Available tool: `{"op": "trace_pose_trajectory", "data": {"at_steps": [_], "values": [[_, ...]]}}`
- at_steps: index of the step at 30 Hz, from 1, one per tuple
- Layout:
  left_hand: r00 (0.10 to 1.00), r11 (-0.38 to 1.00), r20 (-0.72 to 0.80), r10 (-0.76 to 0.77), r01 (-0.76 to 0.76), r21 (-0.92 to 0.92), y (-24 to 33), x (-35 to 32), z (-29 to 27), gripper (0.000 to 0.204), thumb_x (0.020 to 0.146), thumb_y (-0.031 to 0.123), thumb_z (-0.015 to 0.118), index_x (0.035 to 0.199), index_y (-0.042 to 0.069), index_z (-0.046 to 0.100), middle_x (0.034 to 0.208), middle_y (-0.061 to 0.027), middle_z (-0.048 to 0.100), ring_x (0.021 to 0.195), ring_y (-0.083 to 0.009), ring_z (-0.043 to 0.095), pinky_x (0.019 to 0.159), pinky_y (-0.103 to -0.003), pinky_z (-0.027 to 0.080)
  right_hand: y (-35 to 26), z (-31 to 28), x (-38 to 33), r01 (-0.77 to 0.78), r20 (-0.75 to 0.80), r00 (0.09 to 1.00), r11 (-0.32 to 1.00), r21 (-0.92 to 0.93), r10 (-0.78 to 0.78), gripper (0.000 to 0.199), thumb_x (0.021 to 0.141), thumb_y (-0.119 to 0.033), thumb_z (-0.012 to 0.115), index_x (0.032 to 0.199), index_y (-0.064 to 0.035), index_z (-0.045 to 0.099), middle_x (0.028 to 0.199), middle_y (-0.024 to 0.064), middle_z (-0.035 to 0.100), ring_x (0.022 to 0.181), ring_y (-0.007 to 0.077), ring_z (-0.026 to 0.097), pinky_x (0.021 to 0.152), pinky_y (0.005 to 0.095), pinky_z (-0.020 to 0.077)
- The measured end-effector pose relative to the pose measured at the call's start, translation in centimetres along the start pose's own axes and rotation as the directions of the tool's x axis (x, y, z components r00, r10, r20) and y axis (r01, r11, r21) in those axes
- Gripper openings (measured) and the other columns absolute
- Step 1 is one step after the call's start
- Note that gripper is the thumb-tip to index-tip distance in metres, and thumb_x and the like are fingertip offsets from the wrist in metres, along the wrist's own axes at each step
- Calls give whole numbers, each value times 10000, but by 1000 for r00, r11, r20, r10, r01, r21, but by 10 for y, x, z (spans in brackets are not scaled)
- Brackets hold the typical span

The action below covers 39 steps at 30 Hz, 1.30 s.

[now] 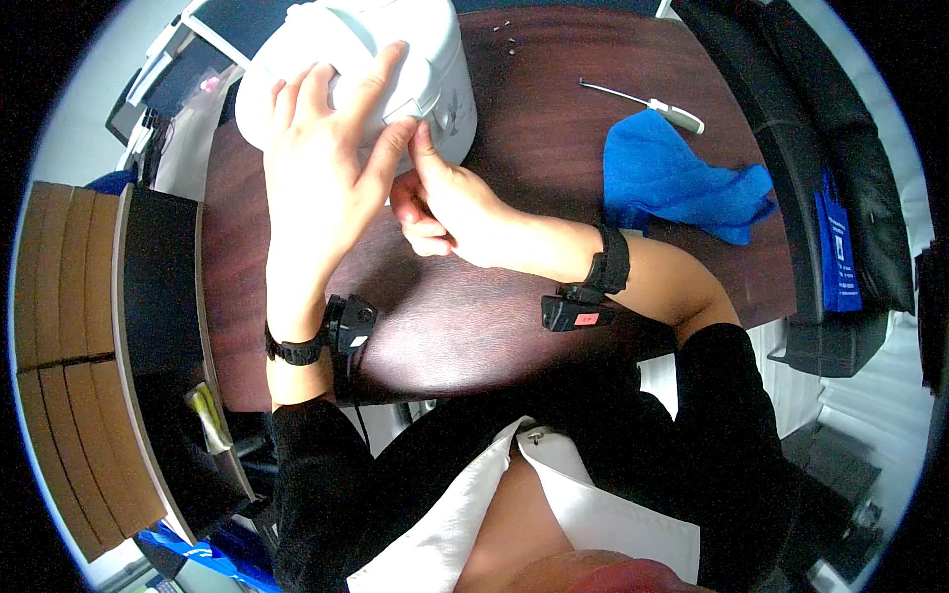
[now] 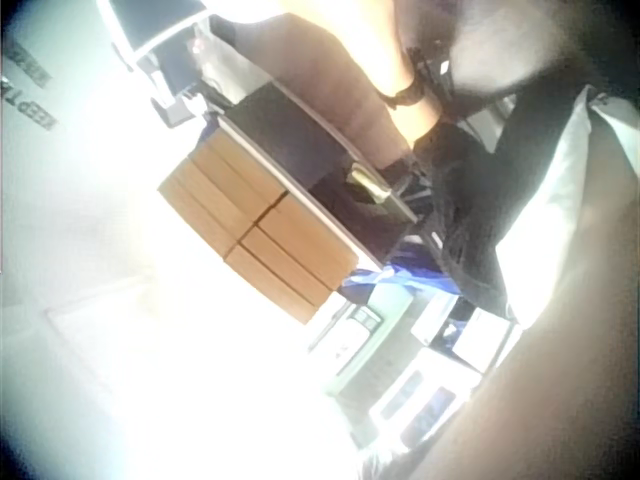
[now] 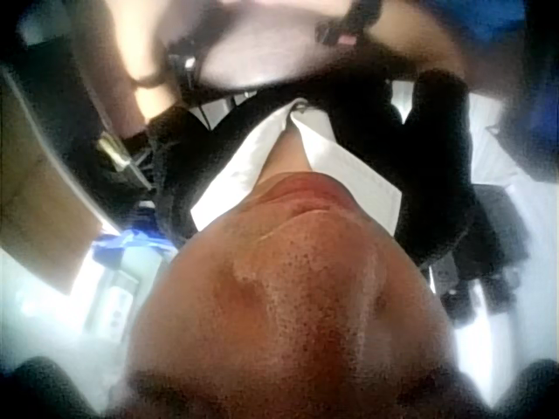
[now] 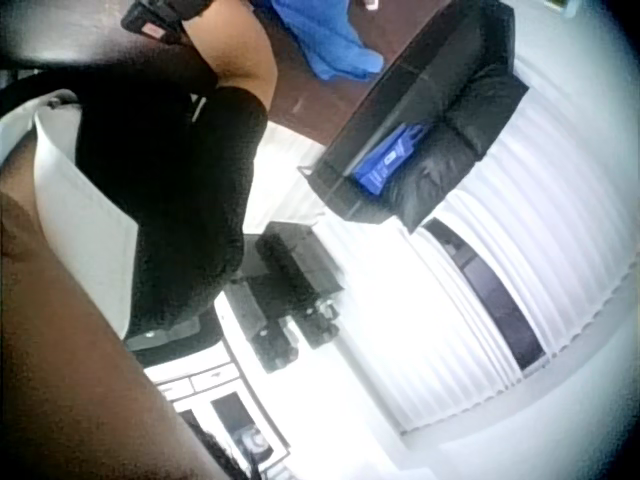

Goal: The person assembles a rice cooker by placing the inner pot into the base, attaching the perforated lid, and securing the outer lid. They then use a screwdriver to tighten screws on the lid to complete the assembly.

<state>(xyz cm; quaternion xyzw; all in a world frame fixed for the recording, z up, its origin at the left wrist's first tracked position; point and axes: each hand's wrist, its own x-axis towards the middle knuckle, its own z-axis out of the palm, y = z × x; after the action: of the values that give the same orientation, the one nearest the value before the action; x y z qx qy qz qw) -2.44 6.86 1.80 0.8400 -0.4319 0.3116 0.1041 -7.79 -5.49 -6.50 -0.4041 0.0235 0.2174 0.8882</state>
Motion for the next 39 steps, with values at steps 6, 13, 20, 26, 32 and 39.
{"op": "trace_pose_trajectory", "data": {"at_steps": [6,13,20,26,32,39], "values": [[1000,1000,-14,16,-16,6,-1,1,0,513,835,303,658,1335,222,574,1048,-219,552,1038,-382,523,977,-460,376,0,-21,4,281,-56,947,902,-327,-316,638,975,-610,356,719,-51,524,600,14,464,392,102,373,357,258,298],[996,999,-76,50,-48,22,-3,-1,1,479,844,286,647,1314,215,589,1005,-206,555,996,-387,526,946,-450,394,-25,-34,1,447,49,776,493,-746,-629,432,994,-362,530,751,-34,671,569,56,574,498,138,523,491,325,427],[997,999,63,-36,36,0,7,2,-10,564,820,289,684,1358,205,539,1127,-205,546,1089,-375,514,996,-470,382,-37,-40,-11,401,232,718,117,-908,-656,271,952,-281,597,852,-38,662,571,98,559,504,181,541,491,331,426],[997,998,45,-62,63,-28,9,0,-13,526,839,244,630,1341,106,552,1022,-241,521,988,-373,512,869,-459,425,-41,-48,-18,269,341,907,-281,-921,-248,194,836,-275,668,872,-84,674,703,158,665,678,349,676,643,452,553],[996,993,41,-78,81,-80,7,-3,-16,518,835,242,630,1327,99,557,995,-238,523,973,-374,513,860,-466,431,7,-35,20,507,575,817,-427,-749,-36,147,794,-144,622,797,-4,668,733,211,663,688,384,671,631,467,551],[997,993,13,-81,82,-87,6,-4,-11,524,824,185,641,1330,101,534,998,-235,510,990,-384,495,894,-485,415,83,-39,97,570,620,772,-589,-573,143,125,765,-86,586,768,10,665,740,215,666,711,378,678,642,476,552]]}}
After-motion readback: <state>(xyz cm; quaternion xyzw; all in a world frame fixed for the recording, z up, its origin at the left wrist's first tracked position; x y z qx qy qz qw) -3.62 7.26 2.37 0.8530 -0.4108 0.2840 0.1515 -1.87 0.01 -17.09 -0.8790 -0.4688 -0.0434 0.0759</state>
